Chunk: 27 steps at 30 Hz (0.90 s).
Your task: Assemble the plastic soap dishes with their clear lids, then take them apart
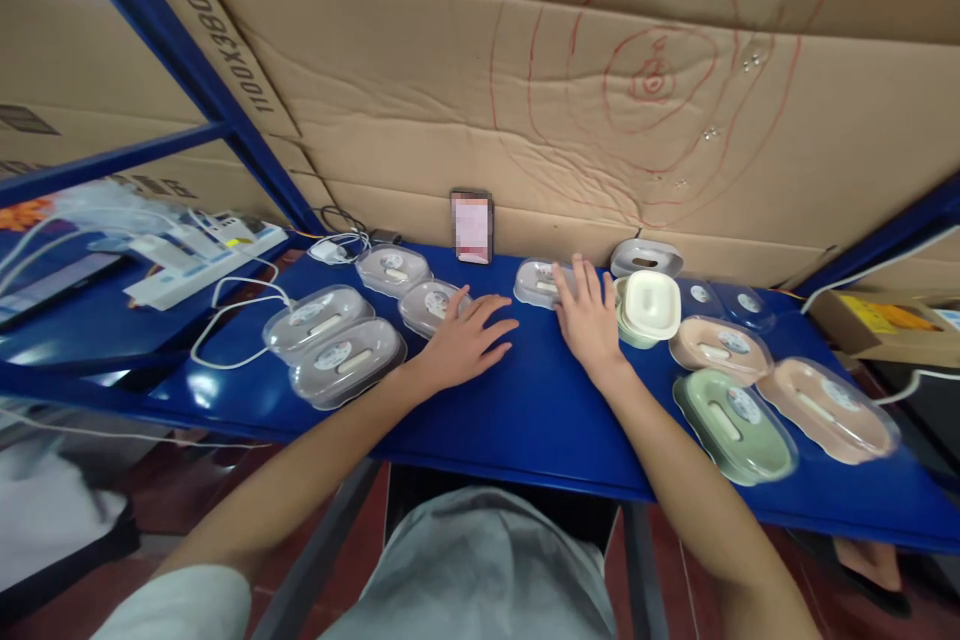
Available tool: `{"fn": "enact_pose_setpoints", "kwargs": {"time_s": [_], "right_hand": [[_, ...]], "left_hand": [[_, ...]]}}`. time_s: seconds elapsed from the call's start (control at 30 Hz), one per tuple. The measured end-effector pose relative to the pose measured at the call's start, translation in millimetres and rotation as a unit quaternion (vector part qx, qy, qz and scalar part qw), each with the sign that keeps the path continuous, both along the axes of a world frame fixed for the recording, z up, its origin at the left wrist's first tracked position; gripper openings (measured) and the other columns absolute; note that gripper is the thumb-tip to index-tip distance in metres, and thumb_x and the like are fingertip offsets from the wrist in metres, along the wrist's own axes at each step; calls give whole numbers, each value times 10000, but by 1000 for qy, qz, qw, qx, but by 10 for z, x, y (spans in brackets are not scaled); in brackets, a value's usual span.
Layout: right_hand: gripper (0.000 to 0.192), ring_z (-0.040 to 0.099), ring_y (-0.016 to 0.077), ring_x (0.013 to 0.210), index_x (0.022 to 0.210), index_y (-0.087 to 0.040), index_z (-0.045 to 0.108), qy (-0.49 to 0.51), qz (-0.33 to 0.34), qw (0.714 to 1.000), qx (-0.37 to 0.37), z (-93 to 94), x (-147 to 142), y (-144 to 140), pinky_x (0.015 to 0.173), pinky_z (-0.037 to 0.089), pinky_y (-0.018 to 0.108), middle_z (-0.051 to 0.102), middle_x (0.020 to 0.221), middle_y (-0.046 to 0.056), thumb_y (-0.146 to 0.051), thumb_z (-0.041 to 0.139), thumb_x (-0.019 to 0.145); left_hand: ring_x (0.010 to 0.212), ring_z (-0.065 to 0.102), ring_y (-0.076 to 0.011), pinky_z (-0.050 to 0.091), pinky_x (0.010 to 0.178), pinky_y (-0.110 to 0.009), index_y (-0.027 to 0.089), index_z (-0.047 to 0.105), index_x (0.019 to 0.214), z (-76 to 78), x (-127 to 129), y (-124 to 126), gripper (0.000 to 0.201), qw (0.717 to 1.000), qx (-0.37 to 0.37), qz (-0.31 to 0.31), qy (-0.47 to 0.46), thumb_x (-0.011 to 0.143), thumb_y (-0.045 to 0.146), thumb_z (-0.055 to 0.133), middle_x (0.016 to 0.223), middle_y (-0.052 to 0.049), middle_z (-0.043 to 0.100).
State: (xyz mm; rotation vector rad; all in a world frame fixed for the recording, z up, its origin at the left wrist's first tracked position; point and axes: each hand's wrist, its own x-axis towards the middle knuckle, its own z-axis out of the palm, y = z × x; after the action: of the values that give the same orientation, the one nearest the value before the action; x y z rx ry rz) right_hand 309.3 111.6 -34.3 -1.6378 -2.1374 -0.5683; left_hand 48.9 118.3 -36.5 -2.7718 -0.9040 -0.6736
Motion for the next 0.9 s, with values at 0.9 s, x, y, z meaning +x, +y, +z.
{"fn": "enact_pose_setpoints", "kwargs": {"time_s": [0.9], "right_hand": [[380, 690, 285, 1269, 1259, -230, 727, 154, 157, 958, -183, 353, 195, -393, 1116, 496, 456, 753, 1333, 125, -476, 480, 1108]], "left_hand": [[1155, 709, -236, 549, 1006, -391, 207, 716, 1157, -92, -5, -46, 178, 986, -123, -113, 23, 1082, 266, 566, 1240, -80, 725]]}}
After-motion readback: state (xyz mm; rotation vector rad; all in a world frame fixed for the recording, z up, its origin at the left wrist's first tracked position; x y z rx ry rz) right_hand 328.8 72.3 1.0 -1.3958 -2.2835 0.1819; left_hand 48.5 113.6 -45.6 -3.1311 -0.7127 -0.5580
